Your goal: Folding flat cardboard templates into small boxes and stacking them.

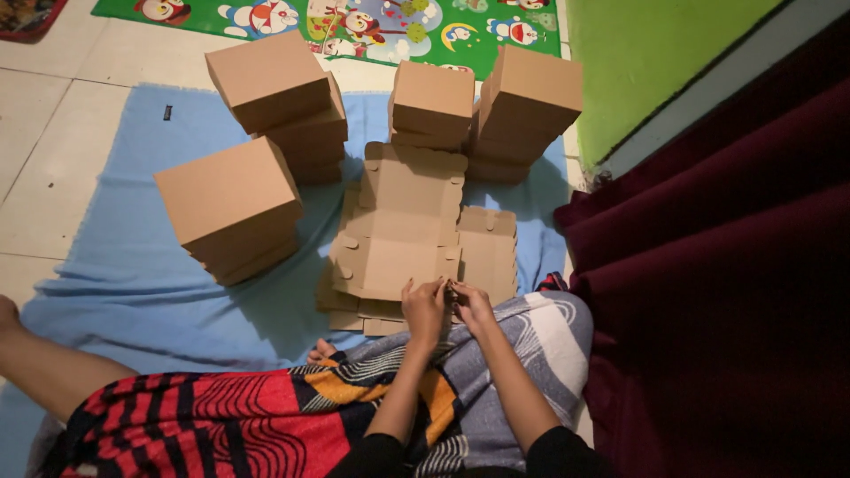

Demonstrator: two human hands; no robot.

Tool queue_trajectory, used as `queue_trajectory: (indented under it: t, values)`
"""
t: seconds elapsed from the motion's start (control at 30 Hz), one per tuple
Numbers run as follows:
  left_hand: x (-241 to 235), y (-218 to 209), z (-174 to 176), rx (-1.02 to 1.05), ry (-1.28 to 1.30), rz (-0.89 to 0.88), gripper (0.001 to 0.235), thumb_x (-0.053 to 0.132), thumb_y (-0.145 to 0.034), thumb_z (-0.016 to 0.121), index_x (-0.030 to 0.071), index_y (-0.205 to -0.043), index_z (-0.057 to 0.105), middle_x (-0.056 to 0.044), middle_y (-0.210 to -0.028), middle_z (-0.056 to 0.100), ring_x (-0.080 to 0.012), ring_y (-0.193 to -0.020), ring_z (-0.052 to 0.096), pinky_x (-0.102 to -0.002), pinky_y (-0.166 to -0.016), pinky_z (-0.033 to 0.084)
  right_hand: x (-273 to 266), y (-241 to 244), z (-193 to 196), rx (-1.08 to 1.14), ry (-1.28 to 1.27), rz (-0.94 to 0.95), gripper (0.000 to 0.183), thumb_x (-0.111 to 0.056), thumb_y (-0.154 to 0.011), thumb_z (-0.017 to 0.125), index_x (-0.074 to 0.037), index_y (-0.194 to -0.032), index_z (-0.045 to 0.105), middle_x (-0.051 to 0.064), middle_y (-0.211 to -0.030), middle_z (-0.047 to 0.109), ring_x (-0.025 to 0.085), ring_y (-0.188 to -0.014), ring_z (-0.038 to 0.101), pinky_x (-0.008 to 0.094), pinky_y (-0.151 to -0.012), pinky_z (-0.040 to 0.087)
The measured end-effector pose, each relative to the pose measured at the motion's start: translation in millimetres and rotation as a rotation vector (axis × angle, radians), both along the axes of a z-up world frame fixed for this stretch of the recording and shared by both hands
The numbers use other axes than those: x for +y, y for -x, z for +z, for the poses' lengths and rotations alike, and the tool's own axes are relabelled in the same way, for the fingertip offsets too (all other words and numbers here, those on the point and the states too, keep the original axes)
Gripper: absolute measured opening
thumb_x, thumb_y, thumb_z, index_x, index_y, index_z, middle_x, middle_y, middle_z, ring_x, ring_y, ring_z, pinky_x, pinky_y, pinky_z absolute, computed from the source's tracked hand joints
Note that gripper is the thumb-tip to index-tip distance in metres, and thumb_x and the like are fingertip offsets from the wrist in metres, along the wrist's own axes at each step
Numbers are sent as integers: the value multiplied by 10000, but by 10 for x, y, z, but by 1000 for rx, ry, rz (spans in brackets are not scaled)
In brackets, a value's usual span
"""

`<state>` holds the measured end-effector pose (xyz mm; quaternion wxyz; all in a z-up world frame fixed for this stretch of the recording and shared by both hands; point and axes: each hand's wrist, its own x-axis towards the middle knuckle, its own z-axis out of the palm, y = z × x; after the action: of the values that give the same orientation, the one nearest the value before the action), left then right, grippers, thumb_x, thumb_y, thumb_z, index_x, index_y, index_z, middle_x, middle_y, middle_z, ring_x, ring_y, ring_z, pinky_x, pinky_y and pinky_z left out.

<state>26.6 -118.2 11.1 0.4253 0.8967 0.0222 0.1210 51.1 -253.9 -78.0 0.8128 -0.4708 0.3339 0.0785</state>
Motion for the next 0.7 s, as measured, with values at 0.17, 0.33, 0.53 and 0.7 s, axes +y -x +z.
queue_trajectory:
  t: [0.17,0.33,0.53,0.7]
  values:
    - [-94,-20,-15,84,-68,63,158,291,-926,712,173,-938,817,-99,-773,768,-358,-745,752,-506,-735,586,16,27,93,-10,-25,12,252,-65,-810,790,-6,-1053,765,143,-956,711,272,-763,641,305,-627,511]
    - [-144,-59,-118,116,-99,85,184,316,-934,683,182,-899,804,-89,-742,753,-361,-727,750,-505,-658,598,5,44,123,-14,-25,0,265,-70,-817,794,2,-1069,761,156,-982,711,284,-786,644,324,-645,527]
    - [-136,-91,-68,154,-76,88,197,315,-946,674,189,-854,796,-87,-723,751,-358,-735,754,-487,-649,603,-27,61,65,-30,-58,-8,214,-28,-793,820,9,-1000,776,175,-959,708,302,-797,662,361,-685,549]
    - [-166,-162,-247,195,-87,118,192,318,-958,652,193,-926,794,-88,-776,766,-360,-758,757,-499,-664,608,-28,33,-8,21,-215,-82,261,-62,-799,825,-9,-1046,763,187,-1070,697,349,-968,675,393,-818,564]
